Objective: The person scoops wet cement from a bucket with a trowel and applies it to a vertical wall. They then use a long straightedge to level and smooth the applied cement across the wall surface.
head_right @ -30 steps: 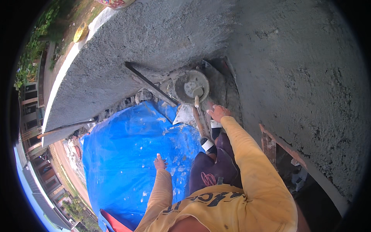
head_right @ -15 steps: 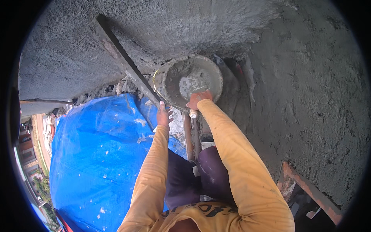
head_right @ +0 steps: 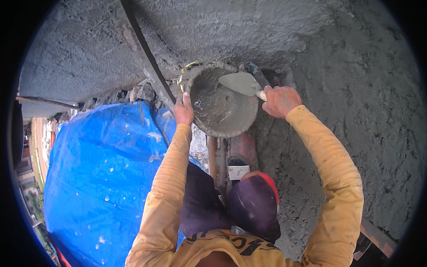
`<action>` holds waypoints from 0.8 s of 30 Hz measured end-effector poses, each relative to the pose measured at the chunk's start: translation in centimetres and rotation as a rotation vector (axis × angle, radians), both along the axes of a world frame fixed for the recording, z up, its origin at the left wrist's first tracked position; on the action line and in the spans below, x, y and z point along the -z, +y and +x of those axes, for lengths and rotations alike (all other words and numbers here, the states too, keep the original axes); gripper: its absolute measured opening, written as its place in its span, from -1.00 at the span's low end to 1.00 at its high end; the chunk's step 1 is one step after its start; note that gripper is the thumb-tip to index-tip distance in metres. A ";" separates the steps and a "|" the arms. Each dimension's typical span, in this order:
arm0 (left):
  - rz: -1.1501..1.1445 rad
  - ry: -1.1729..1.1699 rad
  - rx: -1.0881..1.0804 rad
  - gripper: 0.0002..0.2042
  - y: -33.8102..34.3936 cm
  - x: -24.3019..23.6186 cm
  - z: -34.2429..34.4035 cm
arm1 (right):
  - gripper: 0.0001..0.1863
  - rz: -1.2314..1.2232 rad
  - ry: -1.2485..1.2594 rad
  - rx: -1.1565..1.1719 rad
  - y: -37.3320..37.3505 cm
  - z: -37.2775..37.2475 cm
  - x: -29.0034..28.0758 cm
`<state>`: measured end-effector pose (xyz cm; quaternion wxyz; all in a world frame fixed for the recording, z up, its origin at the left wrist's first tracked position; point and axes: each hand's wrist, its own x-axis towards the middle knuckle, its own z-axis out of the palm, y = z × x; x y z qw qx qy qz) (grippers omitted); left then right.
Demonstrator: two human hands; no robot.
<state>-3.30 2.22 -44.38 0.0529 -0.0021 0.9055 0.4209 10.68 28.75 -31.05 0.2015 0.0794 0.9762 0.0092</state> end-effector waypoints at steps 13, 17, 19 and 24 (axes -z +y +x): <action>-0.089 0.018 0.242 -0.53 1.2 -2.4 0.5 | -0.59 -0.211 -0.250 -0.004 -7.6 2.6 10.8; 0.041 0.097 0.160 -0.54 0.2 -0.5 1.1 | -0.56 -0.504 -0.212 0.093 -9.6 4.7 11.8; 0.022 0.042 0.142 -0.54 0.1 -1.1 1.8 | -0.54 -0.770 -0.212 0.272 -10.4 4.5 11.6; 0.051 0.065 0.157 -0.55 0.0 -0.8 1.5 | -0.44 -1.433 -0.215 0.907 -13.7 2.7 9.8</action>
